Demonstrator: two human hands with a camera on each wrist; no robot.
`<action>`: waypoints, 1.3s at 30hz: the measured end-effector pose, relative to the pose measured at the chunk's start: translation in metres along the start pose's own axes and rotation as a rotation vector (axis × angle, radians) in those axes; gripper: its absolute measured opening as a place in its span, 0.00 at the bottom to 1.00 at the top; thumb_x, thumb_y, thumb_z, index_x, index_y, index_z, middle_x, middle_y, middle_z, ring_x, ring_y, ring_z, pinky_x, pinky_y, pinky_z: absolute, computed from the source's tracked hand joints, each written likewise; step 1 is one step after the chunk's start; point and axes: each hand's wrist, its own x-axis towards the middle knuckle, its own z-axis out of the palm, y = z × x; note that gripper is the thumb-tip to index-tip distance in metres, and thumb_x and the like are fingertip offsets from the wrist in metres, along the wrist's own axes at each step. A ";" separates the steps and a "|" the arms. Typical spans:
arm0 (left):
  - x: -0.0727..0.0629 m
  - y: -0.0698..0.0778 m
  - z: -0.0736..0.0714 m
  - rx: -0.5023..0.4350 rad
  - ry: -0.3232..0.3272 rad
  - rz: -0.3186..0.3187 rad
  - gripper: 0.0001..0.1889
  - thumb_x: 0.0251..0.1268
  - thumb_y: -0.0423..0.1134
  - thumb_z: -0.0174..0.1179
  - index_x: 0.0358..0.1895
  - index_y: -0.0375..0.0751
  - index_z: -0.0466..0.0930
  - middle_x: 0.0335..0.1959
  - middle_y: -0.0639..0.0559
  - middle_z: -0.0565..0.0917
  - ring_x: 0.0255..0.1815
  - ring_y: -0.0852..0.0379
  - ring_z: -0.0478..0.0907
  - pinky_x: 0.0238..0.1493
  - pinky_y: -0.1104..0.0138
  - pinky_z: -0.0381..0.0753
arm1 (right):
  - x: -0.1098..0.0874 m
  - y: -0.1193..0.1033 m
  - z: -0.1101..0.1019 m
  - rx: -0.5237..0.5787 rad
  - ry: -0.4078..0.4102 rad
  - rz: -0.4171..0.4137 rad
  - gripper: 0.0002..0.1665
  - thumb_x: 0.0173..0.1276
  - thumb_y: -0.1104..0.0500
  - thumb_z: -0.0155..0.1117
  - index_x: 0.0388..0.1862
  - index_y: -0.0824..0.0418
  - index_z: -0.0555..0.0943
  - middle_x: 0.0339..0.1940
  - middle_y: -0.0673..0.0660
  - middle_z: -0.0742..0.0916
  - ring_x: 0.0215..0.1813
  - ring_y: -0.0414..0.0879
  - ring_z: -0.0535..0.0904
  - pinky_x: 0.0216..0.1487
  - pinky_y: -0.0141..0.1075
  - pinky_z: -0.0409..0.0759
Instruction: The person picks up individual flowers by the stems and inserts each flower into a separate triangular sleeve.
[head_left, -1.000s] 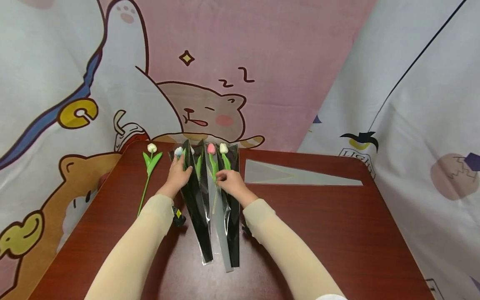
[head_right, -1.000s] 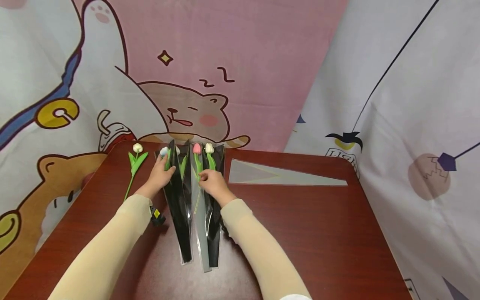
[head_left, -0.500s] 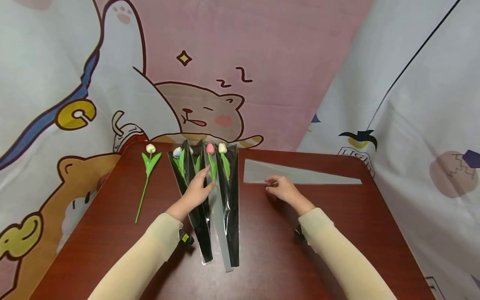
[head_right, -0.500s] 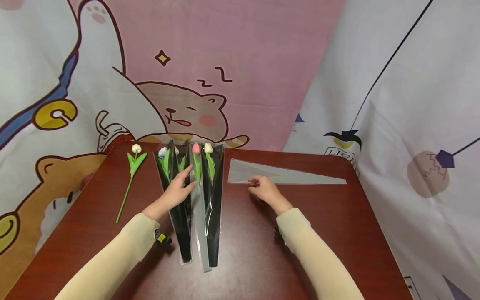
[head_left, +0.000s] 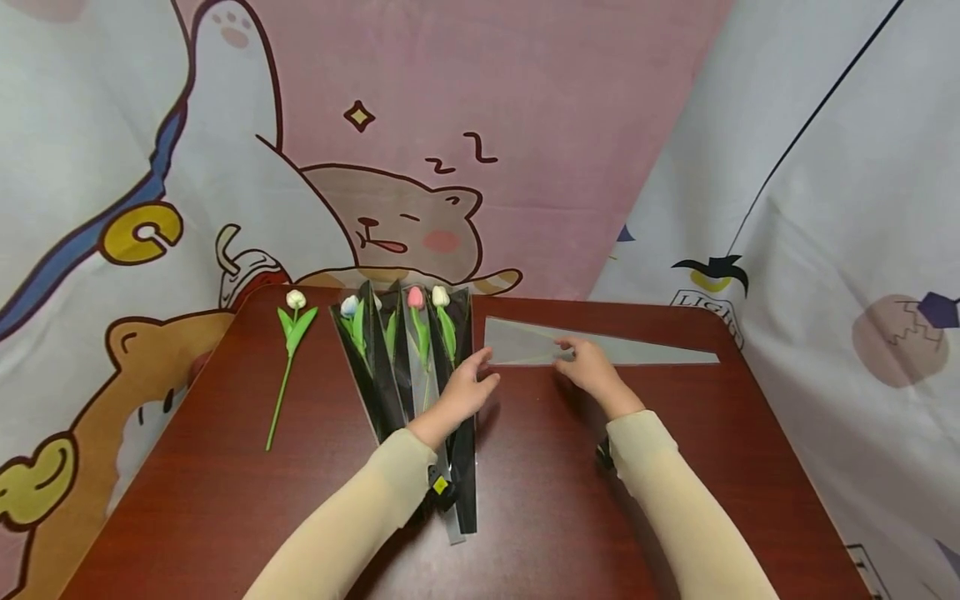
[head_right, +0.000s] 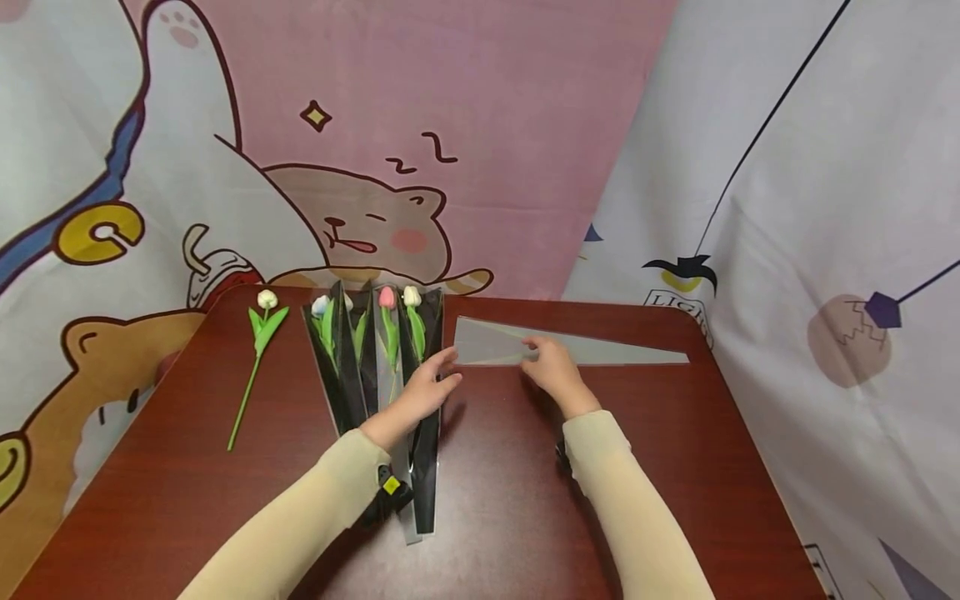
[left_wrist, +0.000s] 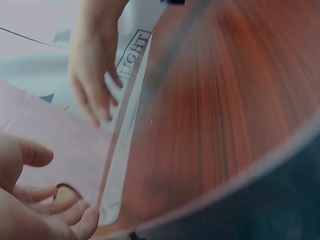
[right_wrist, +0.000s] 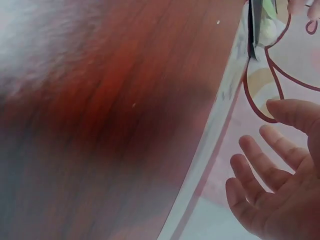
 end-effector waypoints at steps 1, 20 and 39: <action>0.003 0.001 0.005 0.005 0.014 -0.018 0.29 0.68 0.37 0.52 0.71 0.37 0.58 0.70 0.39 0.64 0.70 0.44 0.62 0.67 0.51 0.64 | 0.002 -0.001 0.001 -0.011 -0.002 -0.005 0.29 0.66 0.58 0.61 0.65 0.64 0.71 0.60 0.66 0.77 0.60 0.62 0.73 0.56 0.56 0.73; 0.046 -0.003 0.024 -0.018 0.123 -0.183 0.35 0.69 0.39 0.49 0.73 0.32 0.46 0.75 0.38 0.50 0.76 0.45 0.48 0.73 0.54 0.53 | 0.050 -0.015 0.036 -0.204 -0.106 -0.017 0.51 0.58 0.34 0.63 0.74 0.56 0.58 0.76 0.61 0.57 0.76 0.61 0.49 0.69 0.63 0.52; 0.051 -0.011 0.021 -0.179 0.114 -0.242 0.36 0.64 0.34 0.49 0.74 0.33 0.46 0.75 0.40 0.53 0.75 0.47 0.49 0.72 0.56 0.54 | 0.046 -0.014 0.040 -0.227 -0.094 -0.027 0.51 0.53 0.35 0.68 0.71 0.56 0.64 0.71 0.59 0.66 0.69 0.58 0.60 0.66 0.56 0.62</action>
